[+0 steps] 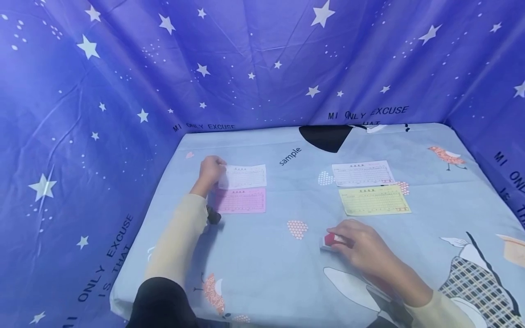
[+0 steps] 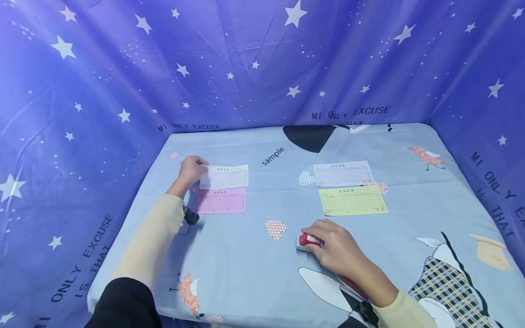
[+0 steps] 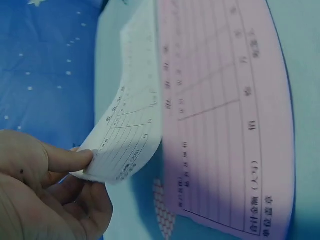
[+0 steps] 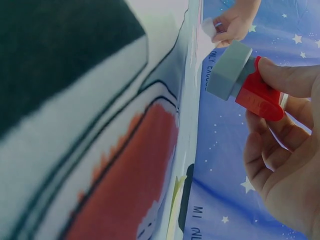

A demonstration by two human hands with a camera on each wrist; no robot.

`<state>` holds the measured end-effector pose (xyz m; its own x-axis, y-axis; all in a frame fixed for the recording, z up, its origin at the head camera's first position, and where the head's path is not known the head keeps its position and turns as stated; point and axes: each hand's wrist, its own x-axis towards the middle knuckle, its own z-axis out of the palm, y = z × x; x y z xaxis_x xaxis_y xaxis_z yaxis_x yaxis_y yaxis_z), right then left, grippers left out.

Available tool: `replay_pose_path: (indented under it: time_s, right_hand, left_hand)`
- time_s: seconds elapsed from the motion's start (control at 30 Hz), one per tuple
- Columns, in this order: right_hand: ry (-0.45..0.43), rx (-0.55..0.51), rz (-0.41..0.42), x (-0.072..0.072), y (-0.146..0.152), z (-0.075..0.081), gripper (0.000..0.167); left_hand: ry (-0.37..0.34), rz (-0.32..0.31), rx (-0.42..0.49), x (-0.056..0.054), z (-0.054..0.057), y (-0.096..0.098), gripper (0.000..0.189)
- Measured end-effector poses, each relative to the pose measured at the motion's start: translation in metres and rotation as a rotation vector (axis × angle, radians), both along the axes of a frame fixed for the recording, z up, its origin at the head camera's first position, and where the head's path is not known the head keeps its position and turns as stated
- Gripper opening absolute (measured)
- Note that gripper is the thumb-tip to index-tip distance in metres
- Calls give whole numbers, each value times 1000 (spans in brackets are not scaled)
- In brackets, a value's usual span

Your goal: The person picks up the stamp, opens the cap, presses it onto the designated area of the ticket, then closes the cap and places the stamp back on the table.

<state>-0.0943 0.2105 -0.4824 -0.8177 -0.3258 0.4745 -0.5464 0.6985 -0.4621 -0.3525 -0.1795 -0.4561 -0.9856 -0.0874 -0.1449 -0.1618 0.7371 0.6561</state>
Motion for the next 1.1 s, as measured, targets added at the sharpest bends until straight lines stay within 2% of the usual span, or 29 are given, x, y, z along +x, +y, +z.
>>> replay_pose_path:
  time_s: [0.13, 0.27, 0.4, 0.57, 0.7, 0.77, 0.87, 1.1]
  right_hand:
    - [-7, 9, -4, 0, 2, -2, 38]
    - [-16, 18, -13, 0, 4, -4, 38]
    - [-15, 7, -12, 1, 4, -4, 39]
    - [1, -18, 2, 0, 5, -2, 40]
    - [5, -21, 2, 1, 7, -1, 40]
    - [0, -16, -5, 1, 7, 0, 41]
    - [-11, -1, -18, 2, 8, 2, 41]
    - [-24, 28, -51, 4, 9, 5, 41]
  left_hand:
    - [-28, 30, 95, 5, 7, -1, 25]
    - [-6, 39, 158, 12, 14, 1, 30]
    - [36, 28, 232, 23, 21, 6, 34]
    - [28, -9, 351, 36, 23, 17, 37]
    - [0, -37, 410, 51, 19, 32, 37]
    - [-6, -56, 410, 59, 16, 41, 36]
    - [-1, -94, 390, 73, 9, 56, 34]
    - [-43, -154, 443, 100, -11, 87, 32]
